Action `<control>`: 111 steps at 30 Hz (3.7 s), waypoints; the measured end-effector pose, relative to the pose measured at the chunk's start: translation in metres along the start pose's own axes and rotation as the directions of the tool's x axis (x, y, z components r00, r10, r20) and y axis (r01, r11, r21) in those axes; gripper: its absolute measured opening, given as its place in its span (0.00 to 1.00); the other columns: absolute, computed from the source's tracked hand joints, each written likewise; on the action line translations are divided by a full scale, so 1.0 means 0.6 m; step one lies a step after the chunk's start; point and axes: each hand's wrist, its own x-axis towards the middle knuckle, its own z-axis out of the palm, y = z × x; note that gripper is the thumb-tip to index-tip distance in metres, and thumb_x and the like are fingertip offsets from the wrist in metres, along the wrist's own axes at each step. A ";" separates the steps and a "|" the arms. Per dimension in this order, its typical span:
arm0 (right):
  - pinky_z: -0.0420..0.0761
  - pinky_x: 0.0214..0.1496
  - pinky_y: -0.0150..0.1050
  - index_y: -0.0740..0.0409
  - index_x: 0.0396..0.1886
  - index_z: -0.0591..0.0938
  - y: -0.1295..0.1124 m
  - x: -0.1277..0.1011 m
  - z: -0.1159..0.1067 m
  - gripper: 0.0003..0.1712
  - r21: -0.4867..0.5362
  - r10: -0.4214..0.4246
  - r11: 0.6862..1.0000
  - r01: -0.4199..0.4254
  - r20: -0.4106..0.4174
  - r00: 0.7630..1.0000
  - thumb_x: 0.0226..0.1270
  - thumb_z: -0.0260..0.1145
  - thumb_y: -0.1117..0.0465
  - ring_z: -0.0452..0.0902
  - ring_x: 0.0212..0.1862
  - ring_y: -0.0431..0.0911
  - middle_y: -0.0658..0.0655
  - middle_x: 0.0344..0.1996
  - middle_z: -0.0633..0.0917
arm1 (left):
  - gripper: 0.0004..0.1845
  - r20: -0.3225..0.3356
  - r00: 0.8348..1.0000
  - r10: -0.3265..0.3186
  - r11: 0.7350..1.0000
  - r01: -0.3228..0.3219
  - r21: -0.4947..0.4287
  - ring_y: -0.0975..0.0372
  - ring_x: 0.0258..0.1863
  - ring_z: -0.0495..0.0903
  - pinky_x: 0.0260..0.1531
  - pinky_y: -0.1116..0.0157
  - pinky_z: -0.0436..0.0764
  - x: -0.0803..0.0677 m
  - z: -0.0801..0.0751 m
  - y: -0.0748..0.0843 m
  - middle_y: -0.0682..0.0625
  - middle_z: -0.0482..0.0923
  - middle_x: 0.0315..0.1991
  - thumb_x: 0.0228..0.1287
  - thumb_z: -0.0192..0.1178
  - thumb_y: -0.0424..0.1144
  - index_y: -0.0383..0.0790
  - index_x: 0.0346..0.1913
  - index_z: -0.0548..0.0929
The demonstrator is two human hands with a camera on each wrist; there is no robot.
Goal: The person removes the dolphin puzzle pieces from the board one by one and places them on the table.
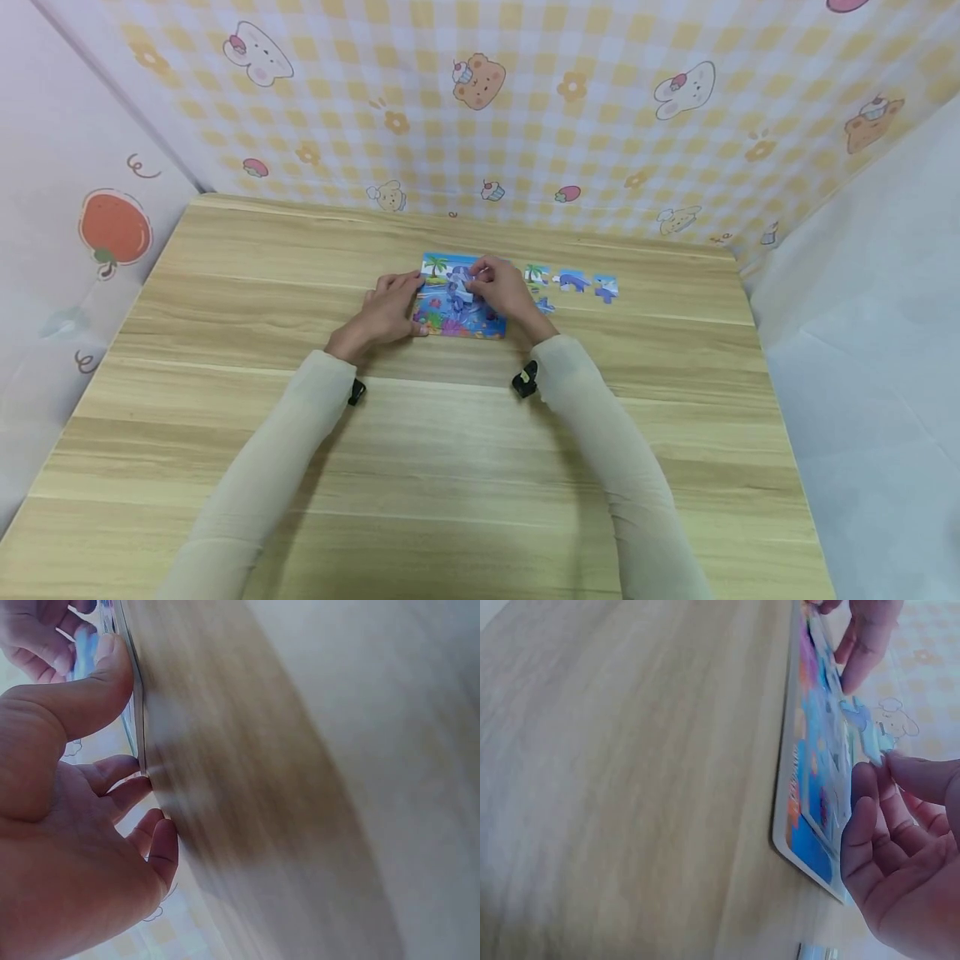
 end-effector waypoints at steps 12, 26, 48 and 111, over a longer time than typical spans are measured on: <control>0.77 0.32 0.37 0.60 0.47 0.80 0.022 -0.017 -0.049 0.11 0.090 0.062 0.994 -0.061 -0.014 0.998 0.71 0.64 0.60 0.79 0.33 0.50 0.59 0.33 0.87 | 0.49 -0.002 1.000 0.004 1.000 -0.004 0.012 0.47 0.76 0.44 0.67 0.48 0.53 0.003 0.001 -0.002 0.45 0.46 0.80 0.59 0.71 0.46 0.38 0.78 0.54; 0.80 0.34 0.31 0.63 0.48 0.79 0.075 -0.054 -0.104 0.12 0.098 0.140 0.986 -0.137 -0.024 0.990 0.70 0.66 0.62 0.81 0.33 0.38 0.61 0.38 0.87 | 0.50 0.001 1.000 0.004 1.000 -0.004 -0.003 0.47 0.76 0.43 0.68 0.47 0.52 -0.001 0.000 -0.001 0.44 0.45 0.80 0.59 0.71 0.45 0.38 0.78 0.53; 0.81 0.34 0.30 0.67 0.49 0.78 0.145 -0.093 -0.169 0.12 0.067 0.223 0.973 -0.220 -0.041 0.974 0.70 0.64 0.65 0.79 0.30 0.37 0.52 0.32 0.85 | 0.50 -0.003 1.000 0.005 1.000 -0.005 -0.007 0.48 0.76 0.43 0.68 0.48 0.52 0.000 0.003 -0.003 0.45 0.45 0.80 0.59 0.71 0.45 0.39 0.78 0.53; 0.81 0.47 0.49 0.66 0.49 0.82 0.089 -0.078 -0.119 0.12 -0.243 -0.035 0.970 0.018 -0.062 0.997 0.69 0.65 0.64 0.82 0.45 0.57 0.65 0.43 0.84 | 0.50 -0.005 1.000 -0.007 1.000 0.007 -0.020 0.49 0.76 0.42 0.68 0.49 0.51 0.004 0.003 -0.004 0.46 0.45 0.80 0.59 0.70 0.46 0.40 0.78 0.53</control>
